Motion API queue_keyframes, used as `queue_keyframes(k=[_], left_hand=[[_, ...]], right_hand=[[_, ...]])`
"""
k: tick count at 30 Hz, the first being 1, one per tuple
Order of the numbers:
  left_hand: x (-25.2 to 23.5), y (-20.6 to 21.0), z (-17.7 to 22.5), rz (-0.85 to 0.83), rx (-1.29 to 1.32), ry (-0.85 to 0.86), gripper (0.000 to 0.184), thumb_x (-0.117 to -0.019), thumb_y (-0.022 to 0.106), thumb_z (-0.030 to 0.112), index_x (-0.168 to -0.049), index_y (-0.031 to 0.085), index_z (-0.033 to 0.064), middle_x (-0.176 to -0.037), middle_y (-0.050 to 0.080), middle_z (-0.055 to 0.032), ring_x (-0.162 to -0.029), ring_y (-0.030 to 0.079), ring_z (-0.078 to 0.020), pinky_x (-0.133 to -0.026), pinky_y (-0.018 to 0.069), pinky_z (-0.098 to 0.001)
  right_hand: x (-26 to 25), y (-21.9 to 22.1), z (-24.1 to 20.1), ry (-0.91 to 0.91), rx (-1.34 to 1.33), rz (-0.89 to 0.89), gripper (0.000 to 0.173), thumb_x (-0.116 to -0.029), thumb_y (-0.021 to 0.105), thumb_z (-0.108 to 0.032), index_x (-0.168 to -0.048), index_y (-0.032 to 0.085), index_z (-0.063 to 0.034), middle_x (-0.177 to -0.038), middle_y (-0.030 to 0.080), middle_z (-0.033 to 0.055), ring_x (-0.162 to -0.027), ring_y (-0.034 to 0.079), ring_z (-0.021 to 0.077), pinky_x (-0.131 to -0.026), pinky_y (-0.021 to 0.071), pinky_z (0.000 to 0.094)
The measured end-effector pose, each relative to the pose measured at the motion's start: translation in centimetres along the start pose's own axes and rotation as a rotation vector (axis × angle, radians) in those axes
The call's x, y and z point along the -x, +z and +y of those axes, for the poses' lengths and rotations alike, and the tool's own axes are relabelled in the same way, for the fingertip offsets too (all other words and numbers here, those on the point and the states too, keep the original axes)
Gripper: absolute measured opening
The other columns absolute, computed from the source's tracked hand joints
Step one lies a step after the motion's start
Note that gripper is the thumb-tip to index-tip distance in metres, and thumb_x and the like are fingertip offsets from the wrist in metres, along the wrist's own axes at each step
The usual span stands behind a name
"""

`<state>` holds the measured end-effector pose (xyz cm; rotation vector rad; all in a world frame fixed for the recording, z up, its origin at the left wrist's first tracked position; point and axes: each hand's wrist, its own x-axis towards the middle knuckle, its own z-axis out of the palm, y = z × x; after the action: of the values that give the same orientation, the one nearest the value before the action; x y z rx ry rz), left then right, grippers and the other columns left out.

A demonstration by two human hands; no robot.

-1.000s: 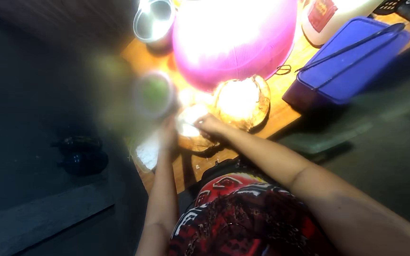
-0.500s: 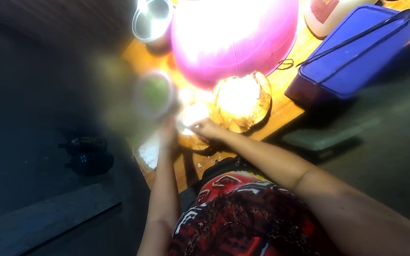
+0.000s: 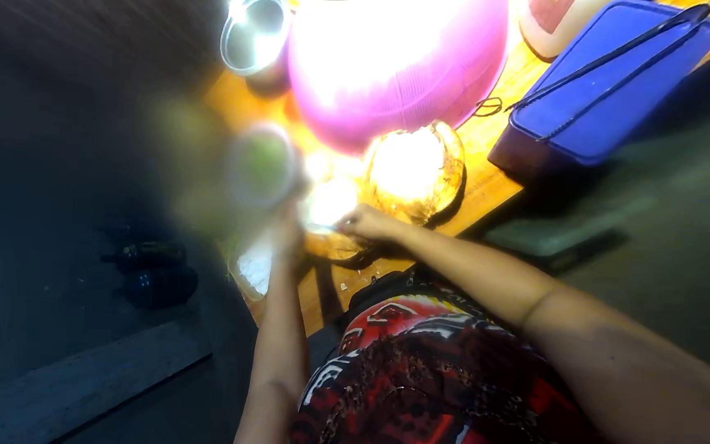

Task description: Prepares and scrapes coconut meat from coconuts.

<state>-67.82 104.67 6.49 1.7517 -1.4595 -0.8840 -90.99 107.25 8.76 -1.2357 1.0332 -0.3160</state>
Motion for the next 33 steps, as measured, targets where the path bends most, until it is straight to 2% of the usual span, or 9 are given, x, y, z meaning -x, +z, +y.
queue_keyframes(k=[4, 7, 10, 13, 17, 20, 23, 27, 33], left_hand=[[-0.2, -0.1, -0.4, -0.005, 0.0, -0.008, 0.03, -0.1084, 0.049, 0.016, -0.127, 0.065, -0.0005, -0.117, 0.069, -0.0123, -0.099, 0.065, -0.0105, -0.091, 0.052, -0.0303], [1.7, -0.2, 1.7, -0.042, -0.074, -0.052, 0.033, -0.111, 0.043, 0.02, -0.13, 0.063, 0.0021, -0.116, 0.068, -0.0151, -0.095, 0.064, -0.0157, -0.087, 0.0516, -0.0357], [1.0, 0.0, 1.0, -0.018, -0.024, -0.034, 0.031, -0.1099, 0.045, 0.017, -0.127, 0.064, -0.0004, -0.116, 0.069, -0.0138, -0.098, 0.065, -0.0128, -0.09, 0.0527, -0.0332], [0.7, 0.0, 1.0, -0.034, 0.01, -0.084, 0.03, -0.11, 0.045, 0.015, -0.128, 0.063, -0.0001, -0.12, 0.068, -0.0123, -0.102, 0.064, -0.0116, -0.095, 0.0507, -0.0331], [1.4, 0.0, 1.3, -0.014, -0.037, -0.018, 0.03, -0.1102, 0.045, 0.019, -0.126, 0.064, 0.0004, -0.114, 0.069, -0.0141, -0.094, 0.064, -0.0139, -0.087, 0.0517, -0.0346], [0.4, 0.1, 0.6, -0.001, -0.019, -0.018, 0.03, -0.1089, 0.047, 0.016, -0.126, 0.065, -0.0012, -0.117, 0.069, -0.0127, -0.102, 0.065, -0.012, -0.094, 0.0516, -0.0328], [0.0, 0.1, 0.2, -0.029, -0.001, -0.015, 0.034, -0.1093, 0.045, 0.017, -0.132, 0.063, -0.0004, -0.129, 0.067, -0.0133, -0.114, 0.064, -0.015, -0.102, 0.0491, -0.0356], [-0.3, 0.1, -0.1, -0.012, -0.009, -0.048, 0.032, -0.1094, 0.045, 0.017, -0.129, 0.064, -0.0001, -0.124, 0.068, -0.0143, -0.108, 0.065, -0.0159, -0.098, 0.0504, -0.0364], [0.0, 0.1, 0.0, 0.004, 0.012, -0.037, 0.029, -0.1086, 0.047, 0.016, -0.125, 0.065, -0.0006, -0.114, 0.069, -0.0119, -0.097, 0.065, -0.0111, -0.09, 0.0522, -0.0326]], right_hand=[[-2.0, 1.2, 0.1, -0.051, -0.158, 0.111, 0.029, -0.1085, 0.054, -0.02, -0.13, 0.068, -0.0052, -0.071, 0.061, 0.0077, -0.051, 0.05, 0.0108, -0.051, 0.0459, 0.0275], [-1.8, 1.7, 1.0, -0.083, -0.052, 0.018, 0.029, -0.1087, 0.053, -0.019, -0.129, 0.068, -0.0043, -0.076, 0.064, 0.0106, -0.053, 0.053, 0.0128, -0.054, 0.0492, 0.03], [-1.1, 0.6, 1.5, -0.03, -0.025, -0.013, 0.028, -0.109, 0.054, -0.02, -0.129, 0.069, -0.0066, -0.074, 0.064, 0.0071, -0.052, 0.053, 0.0095, -0.052, 0.0484, 0.0269], [-1.9, 1.3, 0.6, 0.026, -0.237, 0.11, 0.028, -0.1095, 0.052, -0.02, -0.129, 0.067, -0.0066, -0.073, 0.062, 0.0056, -0.051, 0.051, 0.0085, -0.05, 0.0458, 0.0253], [-2.0, 3.2, -0.5, 0.025, -0.289, 0.099, 0.03, -0.1097, 0.051, -0.019, -0.133, 0.064, -0.0048, -0.074, 0.061, 0.0072, -0.051, 0.051, 0.0093, -0.049, 0.0457, 0.0253], [-0.9, 2.1, 0.6, 0.031, -0.153, 0.006, 0.029, -0.1096, 0.052, -0.019, -0.132, 0.066, -0.0058, -0.075, 0.062, 0.0078, -0.052, 0.051, 0.0101, -0.052, 0.0463, 0.0268], [-1.6, 1.3, 1.6, 0.041, -0.241, 0.085, 0.029, -0.109, 0.053, -0.02, -0.13, 0.067, -0.0059, -0.073, 0.063, 0.0059, -0.05, 0.051, 0.0086, -0.049, 0.0461, 0.0253], [-3.8, 3.0, 0.9, 0.024, -0.424, 0.192, 0.029, -0.1081, 0.055, -0.021, -0.131, 0.065, -0.0057, -0.072, 0.062, 0.0057, -0.048, 0.051, 0.0084, -0.045, 0.045, 0.0244], [-2.2, 2.6, 1.0, 0.021, -0.31, 0.081, 0.028, -0.1089, 0.053, -0.018, -0.132, 0.065, -0.0059, -0.073, 0.062, 0.006, -0.049, 0.051, 0.0086, -0.047, 0.0457, 0.0248]])
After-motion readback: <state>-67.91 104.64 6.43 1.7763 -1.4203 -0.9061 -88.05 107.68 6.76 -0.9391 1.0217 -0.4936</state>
